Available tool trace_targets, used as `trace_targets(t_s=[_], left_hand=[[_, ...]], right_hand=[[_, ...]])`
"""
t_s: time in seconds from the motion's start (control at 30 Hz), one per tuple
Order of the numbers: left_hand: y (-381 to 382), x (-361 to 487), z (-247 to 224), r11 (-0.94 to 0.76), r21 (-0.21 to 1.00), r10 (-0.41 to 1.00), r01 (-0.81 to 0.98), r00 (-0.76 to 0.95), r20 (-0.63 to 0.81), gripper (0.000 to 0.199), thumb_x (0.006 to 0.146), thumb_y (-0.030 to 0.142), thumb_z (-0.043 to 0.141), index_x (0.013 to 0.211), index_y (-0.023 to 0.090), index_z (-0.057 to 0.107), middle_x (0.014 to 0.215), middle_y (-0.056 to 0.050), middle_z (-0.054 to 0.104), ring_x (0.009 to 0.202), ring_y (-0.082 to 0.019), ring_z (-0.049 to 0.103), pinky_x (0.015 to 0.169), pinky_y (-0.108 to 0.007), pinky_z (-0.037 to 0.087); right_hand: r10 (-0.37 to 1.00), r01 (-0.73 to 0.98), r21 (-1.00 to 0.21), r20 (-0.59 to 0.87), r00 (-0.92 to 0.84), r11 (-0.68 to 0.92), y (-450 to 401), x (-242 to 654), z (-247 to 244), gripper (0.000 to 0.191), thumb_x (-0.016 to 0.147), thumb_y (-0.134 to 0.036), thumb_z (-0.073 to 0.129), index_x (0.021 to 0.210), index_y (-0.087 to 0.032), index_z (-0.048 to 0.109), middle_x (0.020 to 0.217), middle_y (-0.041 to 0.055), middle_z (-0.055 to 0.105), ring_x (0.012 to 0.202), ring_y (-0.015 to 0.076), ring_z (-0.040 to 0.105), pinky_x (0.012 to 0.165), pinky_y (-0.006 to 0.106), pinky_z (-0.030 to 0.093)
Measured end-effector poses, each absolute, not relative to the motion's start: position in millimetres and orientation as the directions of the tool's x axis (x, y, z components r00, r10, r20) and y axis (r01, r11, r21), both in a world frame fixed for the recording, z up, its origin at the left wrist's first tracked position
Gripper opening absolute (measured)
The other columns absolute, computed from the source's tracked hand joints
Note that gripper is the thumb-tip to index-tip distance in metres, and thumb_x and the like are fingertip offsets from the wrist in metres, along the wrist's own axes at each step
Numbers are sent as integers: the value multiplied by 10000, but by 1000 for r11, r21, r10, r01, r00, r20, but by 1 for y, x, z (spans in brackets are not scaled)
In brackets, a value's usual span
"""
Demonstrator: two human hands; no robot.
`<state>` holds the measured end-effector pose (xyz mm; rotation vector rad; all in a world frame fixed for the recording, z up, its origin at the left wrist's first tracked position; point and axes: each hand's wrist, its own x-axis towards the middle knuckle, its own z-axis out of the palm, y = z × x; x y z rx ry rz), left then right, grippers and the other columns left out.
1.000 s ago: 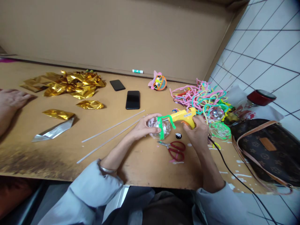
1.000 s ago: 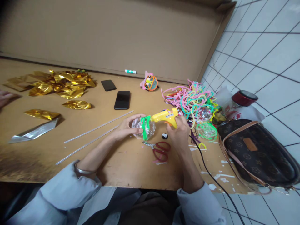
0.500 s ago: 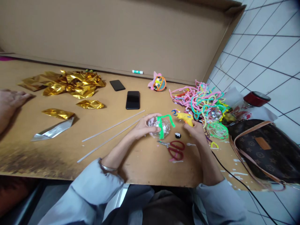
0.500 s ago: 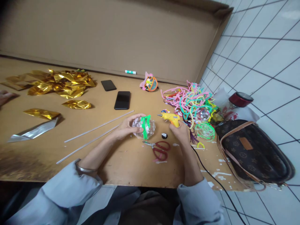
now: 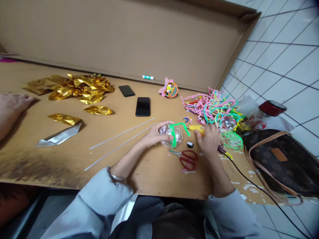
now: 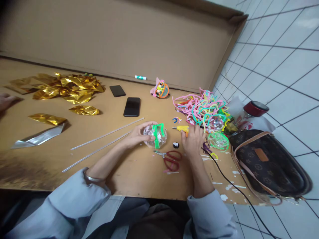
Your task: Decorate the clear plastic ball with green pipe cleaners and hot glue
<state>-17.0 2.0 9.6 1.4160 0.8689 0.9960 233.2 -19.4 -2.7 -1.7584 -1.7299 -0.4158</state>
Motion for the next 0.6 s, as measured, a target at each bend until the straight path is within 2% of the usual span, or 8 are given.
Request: trace_targets(t_s=[0.1, 0.17, 0.27, 0.4, 0.6], left_hand=[[4, -17, 9, -97, 994, 921, -47, 374, 107, 655, 560, 294, 840, 1178, 154, 673, 1022, -45, 679, 882, -184, 619, 834, -285, 475], [4, -17, 8, -93, 994, 921, -49, 376, 105, 654, 566, 281, 838, 1185, 154, 669, 1021, -42, 680, 880, -177, 614, 841, -284, 474], [4, -17, 8, -92, 995, 921, -38, 377, 100, 645, 575, 266, 834, 1189, 156, 667, 1040, -47, 680, 903, -181, 611, 855, -287, 475], [4, -18, 9, -102, 994, 917, -37, 384, 108, 624, 567, 250, 824, 1166, 159, 676, 1036, -49, 673, 911, -184, 599, 861, -293, 468], [5, -19, 8, -126, 992, 911, -17, 393, 123, 619, 583, 263, 821, 1176, 168, 674, 1039, -44, 666, 905, -182, 596, 853, -295, 458]], right_hand=[[692, 844, -309, 715, -98, 439, -29, 210, 15, 296, 933, -340, 520, 1156, -184, 636, 1053, 124, 676, 1035, 268, 595, 915, 436, 473], [658, 777, -328, 740, -142, 537, -33, 194, 26, 299, 928, -330, 551, 1192, -217, 634, 1086, 108, 687, 1067, 259, 607, 950, 440, 481], [637, 725, -321, 742, -208, 610, -36, 179, 39, 278, 933, -274, 538, 1184, -245, 654, 1101, 85, 702, 1073, 237, 626, 962, 420, 494], [611, 659, -345, 760, -222, 668, -35, 172, 44, 241, 954, -215, 492, 1026, -234, 721, 958, 55, 742, 959, 206, 675, 892, 373, 526], [679, 552, -536, 730, -77, 639, -37, 172, 37, 202, 955, -257, 545, 977, -251, 746, 921, 10, 784, 864, 178, 728, 791, 307, 561]])
